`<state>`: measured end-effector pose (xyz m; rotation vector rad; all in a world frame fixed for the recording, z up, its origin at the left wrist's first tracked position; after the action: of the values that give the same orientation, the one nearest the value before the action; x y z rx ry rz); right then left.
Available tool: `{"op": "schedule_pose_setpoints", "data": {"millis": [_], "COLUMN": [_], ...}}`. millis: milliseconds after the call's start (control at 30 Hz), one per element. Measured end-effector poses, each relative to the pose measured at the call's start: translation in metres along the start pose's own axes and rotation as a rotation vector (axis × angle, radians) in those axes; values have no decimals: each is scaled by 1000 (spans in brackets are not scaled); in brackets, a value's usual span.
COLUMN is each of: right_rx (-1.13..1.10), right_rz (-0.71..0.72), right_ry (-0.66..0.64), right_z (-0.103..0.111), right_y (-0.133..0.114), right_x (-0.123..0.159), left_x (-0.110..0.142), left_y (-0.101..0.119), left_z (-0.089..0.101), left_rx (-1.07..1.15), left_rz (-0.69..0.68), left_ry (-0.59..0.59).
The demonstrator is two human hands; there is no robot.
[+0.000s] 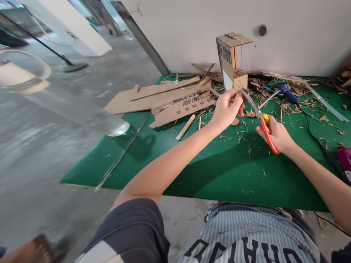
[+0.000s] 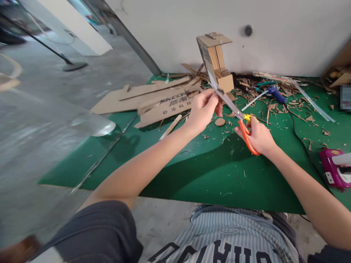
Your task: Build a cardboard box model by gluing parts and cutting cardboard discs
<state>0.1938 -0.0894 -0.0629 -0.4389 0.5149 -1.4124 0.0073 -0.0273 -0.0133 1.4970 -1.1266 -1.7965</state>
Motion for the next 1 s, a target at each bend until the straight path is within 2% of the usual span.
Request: {"op": "schedule_pose_setpoints", "data": {"millis": [133, 200, 433, 633, 767, 1000], "right_rx": [-81, -98, -100, -86, -168, -147], "right_rz": [13, 9, 3, 7, 23, 6], "right_ry": [-25, -34, -33, -32, 3, -31], "right_z": [0, -1, 0, -1, 0, 0], "right_y": [-4, -5, -7, -6, -5, -7], "right_x": [3, 4, 4, 5, 4, 4], "left_x": [-1, -2, 3, 3, 4, 5], "left_y": [-1, 1, 8, 6, 3, -2], "left_z": [6, 9, 2, 1, -1, -2], "left_rx": [0, -23, -74, -42, -39, 10], "left_rz": [-43, -68, -122, -72, -40, 21], "left_ry": [122, 146, 40, 74, 70, 86]}}
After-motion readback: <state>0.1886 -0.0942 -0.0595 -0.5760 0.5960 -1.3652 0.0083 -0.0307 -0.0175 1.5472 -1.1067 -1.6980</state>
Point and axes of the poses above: each hand's wrist, its own x-axis away from the middle knuckle, its own z-axis out of the back of the hand, y = z × x, the point moved 4 cm from there along -x, towards the middle knuckle, and after that the axes turned 6 degrees about x, right-handed, at the moved point
